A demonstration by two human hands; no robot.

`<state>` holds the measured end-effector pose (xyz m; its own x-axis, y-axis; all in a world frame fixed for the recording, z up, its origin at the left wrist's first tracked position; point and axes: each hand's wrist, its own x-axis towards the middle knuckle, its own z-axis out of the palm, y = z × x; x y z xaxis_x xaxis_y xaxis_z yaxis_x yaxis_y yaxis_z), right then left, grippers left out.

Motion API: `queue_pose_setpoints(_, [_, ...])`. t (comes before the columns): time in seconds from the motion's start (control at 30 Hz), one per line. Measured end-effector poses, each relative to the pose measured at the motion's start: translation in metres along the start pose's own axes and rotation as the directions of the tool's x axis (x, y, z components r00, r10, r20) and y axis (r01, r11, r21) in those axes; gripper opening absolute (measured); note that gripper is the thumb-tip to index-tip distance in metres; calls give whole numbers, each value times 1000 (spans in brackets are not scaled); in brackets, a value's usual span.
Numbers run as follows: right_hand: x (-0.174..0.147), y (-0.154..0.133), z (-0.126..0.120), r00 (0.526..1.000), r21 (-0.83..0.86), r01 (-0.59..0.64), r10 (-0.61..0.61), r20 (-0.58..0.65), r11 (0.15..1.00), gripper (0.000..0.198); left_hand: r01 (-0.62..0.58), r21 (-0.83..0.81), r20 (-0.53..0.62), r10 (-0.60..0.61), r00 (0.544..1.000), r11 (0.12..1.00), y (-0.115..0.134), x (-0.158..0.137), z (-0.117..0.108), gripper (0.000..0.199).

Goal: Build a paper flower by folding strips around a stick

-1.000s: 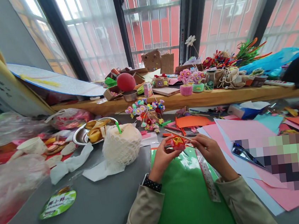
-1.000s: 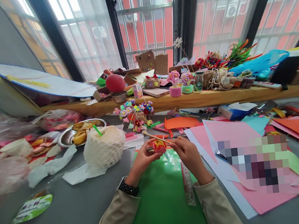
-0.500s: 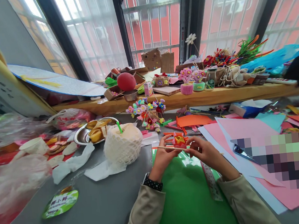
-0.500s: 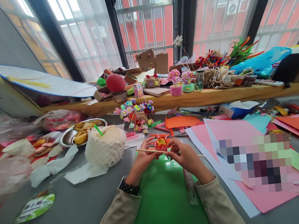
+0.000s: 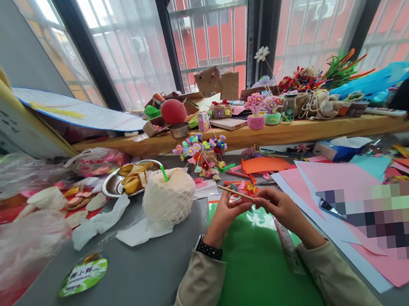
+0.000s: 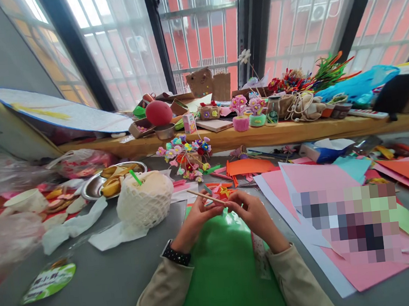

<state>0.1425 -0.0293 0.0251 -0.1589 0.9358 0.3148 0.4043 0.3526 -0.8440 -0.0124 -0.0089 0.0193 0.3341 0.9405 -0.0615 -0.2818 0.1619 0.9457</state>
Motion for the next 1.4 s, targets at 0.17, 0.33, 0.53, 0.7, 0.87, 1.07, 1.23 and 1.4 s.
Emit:
queue_pose_setpoints(0.17, [0, 1, 4, 999, 13, 21, -21, 34, 1000, 27, 22, -5, 77, -22, 997, 1000, 5, -3, -2, 50])
queue_pose_setpoints(0.33, [-2, -1, 8, 998, -67, 57, -58, -10, 996, 26, 30, -35, 8, -30, 1000, 999, 6, -3, 0, 47])
queue_pose_setpoints(0.53, [-4, -2, 10, 992, -202, 77, -95, -80, 976, 22, 54, 2, -102, -54, 993, 999, 3, -2, 1, 59])
queue_pose_setpoints(0.7, [-4, -2, 10, 991, -155, 70, -86, -100, 985, 21, 35, 32, -43, -33, 999, 999, 2, -1, 2, 47])
queue_pose_setpoints(0.87, [-3, -1, 9, 992, -133, 66, -80, -101, 989, 19, 23, 94, -25, -21, 999, 995, 2, 0, 1, 43])
queue_pose_setpoints(1.07, [-1, -1, 9, 991, -134, 47, -63, -120, 990, 17, 3, 127, -17, -1, 1000, 992, 0, 2, 0, 41])
queue_pose_setpoints(1.23, [1, 0, 9, 978, -199, 129, -158, -138, 971, 13, -5, 143, -11, 7, 1000, 990, 0, 0, 1, 36])
queue_pose_setpoints(1.4, [1, 2, 14, 961, -245, 161, -208, -181, 956, 12, 1, 204, -18, 2, 1000, 979, 1, 0, 1, 32])
